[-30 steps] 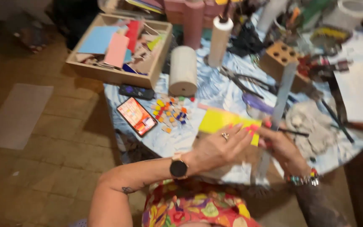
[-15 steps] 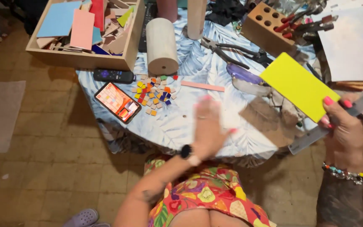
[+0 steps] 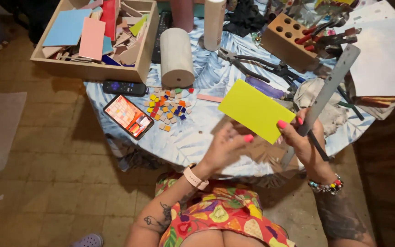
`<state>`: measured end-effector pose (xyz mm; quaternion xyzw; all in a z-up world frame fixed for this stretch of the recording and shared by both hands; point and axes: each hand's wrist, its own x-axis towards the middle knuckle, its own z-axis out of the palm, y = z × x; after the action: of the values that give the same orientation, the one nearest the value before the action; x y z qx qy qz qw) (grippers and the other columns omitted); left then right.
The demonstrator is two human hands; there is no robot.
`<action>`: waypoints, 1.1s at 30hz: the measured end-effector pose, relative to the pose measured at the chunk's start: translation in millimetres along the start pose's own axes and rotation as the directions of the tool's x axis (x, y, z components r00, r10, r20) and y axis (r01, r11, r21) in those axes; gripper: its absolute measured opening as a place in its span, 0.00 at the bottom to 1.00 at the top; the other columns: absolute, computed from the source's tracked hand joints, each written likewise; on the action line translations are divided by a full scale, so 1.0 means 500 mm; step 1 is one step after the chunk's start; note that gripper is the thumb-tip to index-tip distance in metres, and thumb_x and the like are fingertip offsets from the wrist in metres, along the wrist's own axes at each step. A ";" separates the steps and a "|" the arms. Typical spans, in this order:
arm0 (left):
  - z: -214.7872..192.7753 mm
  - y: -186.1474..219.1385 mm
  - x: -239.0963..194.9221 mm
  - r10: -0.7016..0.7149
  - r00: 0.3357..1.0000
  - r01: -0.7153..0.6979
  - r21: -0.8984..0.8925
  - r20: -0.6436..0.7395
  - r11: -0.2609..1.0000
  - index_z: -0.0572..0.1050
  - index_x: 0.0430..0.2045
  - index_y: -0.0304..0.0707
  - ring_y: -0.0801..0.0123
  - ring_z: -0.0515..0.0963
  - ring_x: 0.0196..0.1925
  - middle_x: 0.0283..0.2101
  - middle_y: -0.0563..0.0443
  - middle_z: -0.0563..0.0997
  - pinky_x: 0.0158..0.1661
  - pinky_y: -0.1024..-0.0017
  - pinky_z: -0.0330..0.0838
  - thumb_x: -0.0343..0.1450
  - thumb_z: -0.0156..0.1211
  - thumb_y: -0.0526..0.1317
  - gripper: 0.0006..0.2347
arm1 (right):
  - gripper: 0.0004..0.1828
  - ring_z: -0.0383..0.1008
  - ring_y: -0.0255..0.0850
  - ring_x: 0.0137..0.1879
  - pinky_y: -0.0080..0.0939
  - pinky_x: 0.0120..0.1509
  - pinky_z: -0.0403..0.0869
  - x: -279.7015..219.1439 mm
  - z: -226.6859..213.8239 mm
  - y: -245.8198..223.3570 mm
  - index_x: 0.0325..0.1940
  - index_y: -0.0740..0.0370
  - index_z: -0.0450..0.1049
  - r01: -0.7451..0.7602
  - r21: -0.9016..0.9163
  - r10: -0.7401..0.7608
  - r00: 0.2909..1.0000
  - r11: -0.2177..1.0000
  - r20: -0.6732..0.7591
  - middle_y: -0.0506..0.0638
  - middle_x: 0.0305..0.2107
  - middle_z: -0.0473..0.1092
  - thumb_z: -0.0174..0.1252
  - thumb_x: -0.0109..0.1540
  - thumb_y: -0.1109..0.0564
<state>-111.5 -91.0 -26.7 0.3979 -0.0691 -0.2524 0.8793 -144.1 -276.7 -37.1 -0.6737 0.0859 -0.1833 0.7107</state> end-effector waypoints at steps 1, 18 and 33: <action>-0.016 -0.008 0.013 -0.004 1.000 0.004 0.001 0.001 1.000 0.68 0.33 0.33 0.74 0.73 0.23 0.19 0.53 0.68 0.21 0.82 0.72 0.57 0.63 0.31 0.14 | 0.18 0.65 0.36 0.17 0.29 0.18 0.68 -0.001 0.015 -0.009 0.30 0.59 0.51 -0.002 0.001 0.002 1.000 1.000 -0.004 0.50 0.16 0.57 0.57 0.52 0.64; -0.078 0.002 0.046 0.108 0.979 -0.075 -0.185 0.172 0.980 0.53 0.55 0.43 0.65 0.72 0.44 0.45 0.42 0.68 0.42 0.70 0.72 0.58 0.51 0.21 0.30 | 0.14 0.71 0.39 0.21 0.23 0.23 0.64 -0.009 0.084 -0.014 0.27 0.62 0.53 0.096 -0.205 -0.074 0.991 0.974 0.112 0.55 0.14 0.65 0.54 0.55 0.64; -0.095 0.034 0.057 0.035 0.975 0.008 -0.192 0.221 0.981 0.51 0.56 0.41 0.62 0.75 0.37 0.46 0.37 0.68 0.32 0.75 0.74 0.59 0.44 0.21 0.30 | 0.17 0.68 0.37 0.16 0.30 0.20 0.69 -0.016 0.072 -0.009 0.26 0.64 0.55 0.049 -0.317 0.001 0.988 0.947 0.156 0.58 0.13 0.67 0.60 0.50 0.62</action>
<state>-65.1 -64.2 -48.7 0.2801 -0.1456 -0.2950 0.9018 -138.6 -240.6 -31.0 -0.7933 0.0509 -0.1228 0.5941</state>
